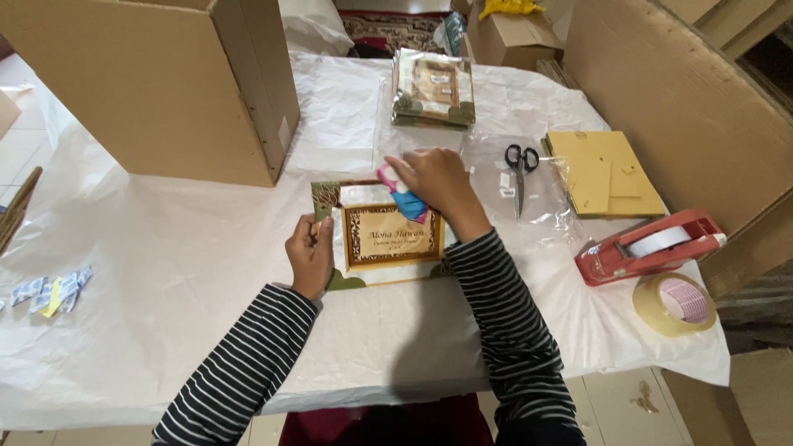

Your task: The person wraps a photo frame in clear plastic, secures it with tape, and sets it aside. Then they pick up another photo frame, wipe its front and back surfaces with a cloth, and place it on the table. The workspace includes scissors, tape, and other frames.

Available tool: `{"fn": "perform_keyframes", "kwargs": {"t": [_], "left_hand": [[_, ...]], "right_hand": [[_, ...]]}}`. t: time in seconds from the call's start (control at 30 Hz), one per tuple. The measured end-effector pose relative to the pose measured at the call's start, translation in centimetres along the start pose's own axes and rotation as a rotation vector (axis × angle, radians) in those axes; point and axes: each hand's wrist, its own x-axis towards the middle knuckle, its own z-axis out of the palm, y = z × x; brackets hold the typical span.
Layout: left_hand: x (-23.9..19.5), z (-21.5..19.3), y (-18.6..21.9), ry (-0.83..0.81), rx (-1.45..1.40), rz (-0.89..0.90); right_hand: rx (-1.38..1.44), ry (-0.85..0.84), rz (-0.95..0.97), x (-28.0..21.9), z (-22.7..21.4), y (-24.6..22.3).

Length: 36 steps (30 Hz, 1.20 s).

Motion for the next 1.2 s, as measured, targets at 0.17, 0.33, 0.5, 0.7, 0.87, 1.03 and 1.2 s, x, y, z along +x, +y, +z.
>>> {"fn": "perform_keyframes", "kwargs": {"t": [0.17, 0.33, 0.5, 0.7, 0.87, 1.03, 1.2], "left_hand": [[-0.4, -0.3, -0.1, -0.018, -0.006, -0.005], [-0.1, -0.2, -0.6, -0.022, -0.001, -0.017], [-0.1, -0.1, -1.2, 0.004, -0.062, -0.074], [0.0, -0.3, -1.7, -0.004, -0.070, -0.049], [-0.2, -0.3, -0.6, -0.022, -0.044, -0.015], [-0.3, -0.3, -0.9, -0.019, -0.029, 0.046], [-0.4, -0.4, -1.9, -0.026, -0.036, 0.062]], "right_hand": [[-0.009, -0.026, 0.160, -1.0, -5.2, 0.7], [0.070, -0.206, 0.238, -0.8, -5.0, 1.0], [0.044, -0.135, 0.163, -0.6, -1.9, 2.2], [0.130, 0.111, 0.124, -0.6, 0.6, 4.7], [0.145, 0.138, 0.229, -0.7, -0.4, 5.7], [0.382, 0.219, 0.243, -0.6, -2.2, 1.8], [0.509, 0.263, -0.217, -0.5, -2.9, -10.7]]}}
